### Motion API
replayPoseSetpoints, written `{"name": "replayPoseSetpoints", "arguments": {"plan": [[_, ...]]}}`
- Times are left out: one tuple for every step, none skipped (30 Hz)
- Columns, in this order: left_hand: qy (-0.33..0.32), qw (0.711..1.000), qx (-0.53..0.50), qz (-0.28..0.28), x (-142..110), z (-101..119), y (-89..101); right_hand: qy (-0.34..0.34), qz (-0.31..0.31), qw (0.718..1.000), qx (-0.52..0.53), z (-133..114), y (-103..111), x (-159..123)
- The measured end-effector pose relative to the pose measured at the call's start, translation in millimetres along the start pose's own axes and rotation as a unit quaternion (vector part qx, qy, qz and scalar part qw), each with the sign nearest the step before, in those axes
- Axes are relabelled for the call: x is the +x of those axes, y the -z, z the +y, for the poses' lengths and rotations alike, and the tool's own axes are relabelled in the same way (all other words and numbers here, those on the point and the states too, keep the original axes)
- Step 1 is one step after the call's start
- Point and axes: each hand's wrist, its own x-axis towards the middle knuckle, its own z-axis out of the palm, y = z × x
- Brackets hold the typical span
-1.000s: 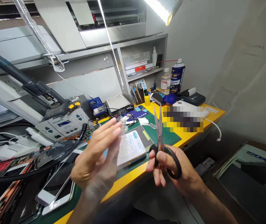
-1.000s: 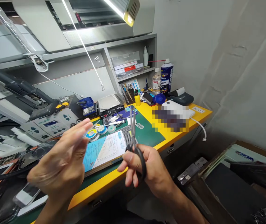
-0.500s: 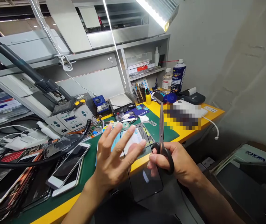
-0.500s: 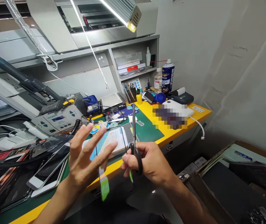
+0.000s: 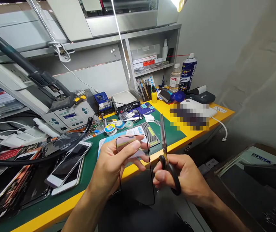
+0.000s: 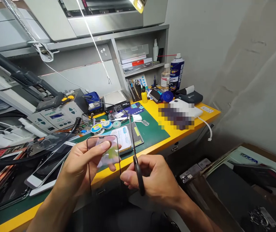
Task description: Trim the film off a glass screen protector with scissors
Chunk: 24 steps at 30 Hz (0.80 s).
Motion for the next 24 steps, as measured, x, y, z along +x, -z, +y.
{"name": "replayPoseSetpoints", "arguments": {"plan": [[-0.003,1.0,0.001,0.006,-1.1,0.4,-0.8,-0.006,-0.012,1.0,-0.017,0.1,4.5,-2.3],[-0.003,1.0,0.005,0.011,-2.3,0.7,-2.0,-0.014,-0.026,0.999,-0.032,0.2,8.4,-4.5],[-0.001,1.0,0.008,0.016,-3.5,1.1,-3.5,-0.02,-0.039,0.998,-0.042,0.5,11.6,-6.5],[0.001,1.0,0.01,0.02,-4.7,1.3,-5.2,-0.022,-0.052,0.997,-0.05,0.8,13.6,-8.2],[0.002,1.0,0.009,0.025,-5.6,1.3,-7.0,-0.022,-0.064,0.996,-0.052,1.2,14.7,-9.5],[0.002,0.999,0.007,0.032,-6.2,1.2,-8.7,-0.022,-0.073,0.996,-0.05,1.5,14.9,-10.5],[0.002,0.999,0.004,0.038,-6.5,1.0,-10.2,-0.024,-0.079,0.996,-0.046,1.8,14.5,-11.1],[0.0,0.999,0.001,0.044,-6.4,0.6,-11.3,-0.028,-0.083,0.995,-0.04,2.0,13.8,-11.3],[-0.002,0.999,0.0,0.049,-6.1,0.2,-12.0,-0.031,-0.088,0.995,-0.03,2.1,13.0,-11.2],[-0.005,0.999,0.0,0.054,-5.6,-0.3,-12.5,-0.034,-0.093,0.995,-0.019,2.2,12.2,-10.8],[-0.008,0.998,0.002,0.058,-5.0,-0.9,-12.7,-0.039,-0.097,0.995,-0.006,2.3,11.6,-10.2],[-0.01,0.998,0.006,0.06,-4.4,-1.5,-12.8,-0.043,-0.1,0.994,0.006,2.4,11.1,-9.5],[-0.011,0.998,0.011,0.062,-3.9,-2.2,-12.9,-0.045,-0.104,0.993,0.018,2.6,10.8,-8.8],[-0.012,0.998,0.016,0.063,-3.4,-3.0,-13.1,-0.047,-0.106,0.993,0.027,2.7,10.6,-8.0],[-0.013,0.998,0.021,0.064,-3.0,-3.8,-13.4,-0.048,-0.107,0.992,0.034,2.8,10.3,-7.2],[-0.016,0.997,0.025,0.065,-2.7,-4.6,-13.9,-0.048,-0.11,0.992,0.038,2.7,10.1,-6.6],[-0.02,0.997,0.029,0.066,-2.4,-5.5,-14.3,-0.047,-0.112,0.992,0.04,2.6,9.8,-5.9],[-0.026,0.997,0.033,0.068,-2.2,-6.3,-14.7,-0.046,-0.114,0.992,0.039,2.4,9.5,-5.4],[-0.031,0.996,0.037,0.072,-1.9,-7.0,-14.9,-0.046,-0.114,0.992,0.038,2.0,9.0,-4.8],[-0.035,0.996,0.043,0.075,-1.5,-7.6,-14.9,-0.045,-0.114,0.992,0.035,1.6,8.5,-4.3],[-0.036,0.995,0.049,0.077,-1.2,-8.2,-14.7,-0.046,-0.112,0.992,0.033,1.1,8.0,-3.9],[-0.033,0.995,0.056,0.078,-0.9,-8.5,-14.2,-0.048,-0.11,0.992,0.032,0.7,7.6,-3.6],[-0.029,0.995,0.064,0.077,-0.6,-8.8,-13.6,-0.05,-0.109,0.992,0.03,0.4,7.2,-3.3],[-0.023,0.994,0.071,0.075,-0.3,-9.1,-13.0,-0.051,-0.108,0.992,0.03,0.2,7.0,-3.1]]}}
